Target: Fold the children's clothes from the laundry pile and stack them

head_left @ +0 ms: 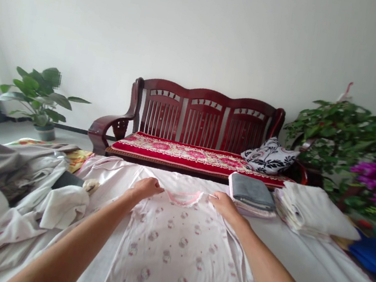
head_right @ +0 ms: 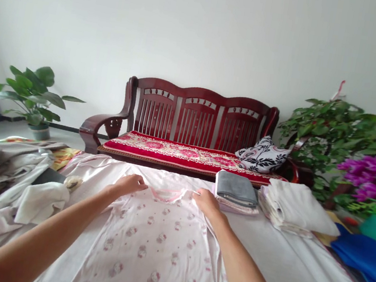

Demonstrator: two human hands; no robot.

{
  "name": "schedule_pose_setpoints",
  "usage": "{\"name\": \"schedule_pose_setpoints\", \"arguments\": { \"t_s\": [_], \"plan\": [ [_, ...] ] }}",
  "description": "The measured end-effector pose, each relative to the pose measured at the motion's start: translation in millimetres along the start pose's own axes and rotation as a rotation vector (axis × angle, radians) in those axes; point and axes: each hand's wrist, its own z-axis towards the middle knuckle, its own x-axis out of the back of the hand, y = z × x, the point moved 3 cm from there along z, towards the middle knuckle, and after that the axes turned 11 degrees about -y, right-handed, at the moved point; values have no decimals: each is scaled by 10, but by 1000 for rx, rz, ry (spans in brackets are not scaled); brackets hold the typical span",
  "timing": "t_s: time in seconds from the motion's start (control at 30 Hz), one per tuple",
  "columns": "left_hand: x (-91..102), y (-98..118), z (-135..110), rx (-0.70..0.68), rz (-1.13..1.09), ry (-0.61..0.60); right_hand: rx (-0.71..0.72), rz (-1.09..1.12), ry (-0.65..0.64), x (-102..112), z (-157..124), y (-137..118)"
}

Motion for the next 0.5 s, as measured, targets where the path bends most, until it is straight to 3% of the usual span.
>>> {"name": "schedule_pose_setpoints", "arguments": {
  "t_s": [0.27,0.5],
  "plan": [
    [14,-71,94,-76,-37,26,-64,-125,46,42,-49,-107],
    [80,-53,82,-129,-81,-174,-70,-161,42,18,-79,-122]
  ]
}}
